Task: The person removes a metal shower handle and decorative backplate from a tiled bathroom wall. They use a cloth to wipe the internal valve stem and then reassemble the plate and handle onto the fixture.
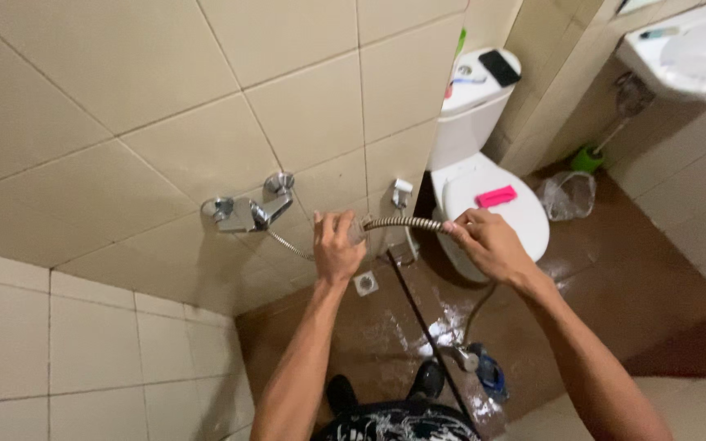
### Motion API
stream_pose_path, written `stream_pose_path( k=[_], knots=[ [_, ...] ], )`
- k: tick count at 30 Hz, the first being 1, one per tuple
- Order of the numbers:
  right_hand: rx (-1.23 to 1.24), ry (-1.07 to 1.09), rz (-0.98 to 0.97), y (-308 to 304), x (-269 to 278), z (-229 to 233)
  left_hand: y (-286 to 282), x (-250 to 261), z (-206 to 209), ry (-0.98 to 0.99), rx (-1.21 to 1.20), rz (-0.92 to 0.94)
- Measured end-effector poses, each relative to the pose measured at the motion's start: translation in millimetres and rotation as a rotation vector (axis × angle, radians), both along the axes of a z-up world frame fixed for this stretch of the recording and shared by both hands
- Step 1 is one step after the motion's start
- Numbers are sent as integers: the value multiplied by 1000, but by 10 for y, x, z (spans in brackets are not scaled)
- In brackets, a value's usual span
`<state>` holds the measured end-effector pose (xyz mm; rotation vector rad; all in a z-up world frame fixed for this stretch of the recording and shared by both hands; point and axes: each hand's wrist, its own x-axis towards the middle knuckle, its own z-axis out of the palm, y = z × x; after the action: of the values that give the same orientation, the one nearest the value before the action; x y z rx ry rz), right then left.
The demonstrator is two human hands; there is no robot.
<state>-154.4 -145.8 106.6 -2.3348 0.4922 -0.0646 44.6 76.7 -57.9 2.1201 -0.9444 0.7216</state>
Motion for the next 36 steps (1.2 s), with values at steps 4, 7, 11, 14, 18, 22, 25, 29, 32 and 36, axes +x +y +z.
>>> stream_pose_path(
  k=[4, 7, 11, 14, 18, 22, 25, 29, 32, 36],
  knots=[
    [-363, -259, 273, 39, 165, 53, -105, -126, 238, -30, -3, -37],
    [-392, -280, 334, 166, 360, 36, -151, -222, 436, -6, 10, -49],
    [-247, -106, 262, 391, 561, 2, -212, -249, 489, -63, 20, -66],
    [-221, -89, 219, 501, 616, -22, -170, -231, 442, -70, 29, -76],
    [-196, 36, 141, 540, 615, -79, -126, -119, 440, -106, 30, -121],
    [-303, -178, 184, 379, 457, -143, 11, -29, 220, 17, 44, -74],
    [-363, -215, 193, 315, 266, -217, 356, 72, -129, 34, 106, 2],
    [-316, -35, 135, 264, 215, -283, 736, 347, -471, 27, 175, 22],
    [-351, -145, 147, 201, 179, -314, 851, 471, -549, 98, 205, 43],
    [-380, -113, 173, 156, 106, -372, 941, 636, -548, 47, 232, 21]
  ],
)
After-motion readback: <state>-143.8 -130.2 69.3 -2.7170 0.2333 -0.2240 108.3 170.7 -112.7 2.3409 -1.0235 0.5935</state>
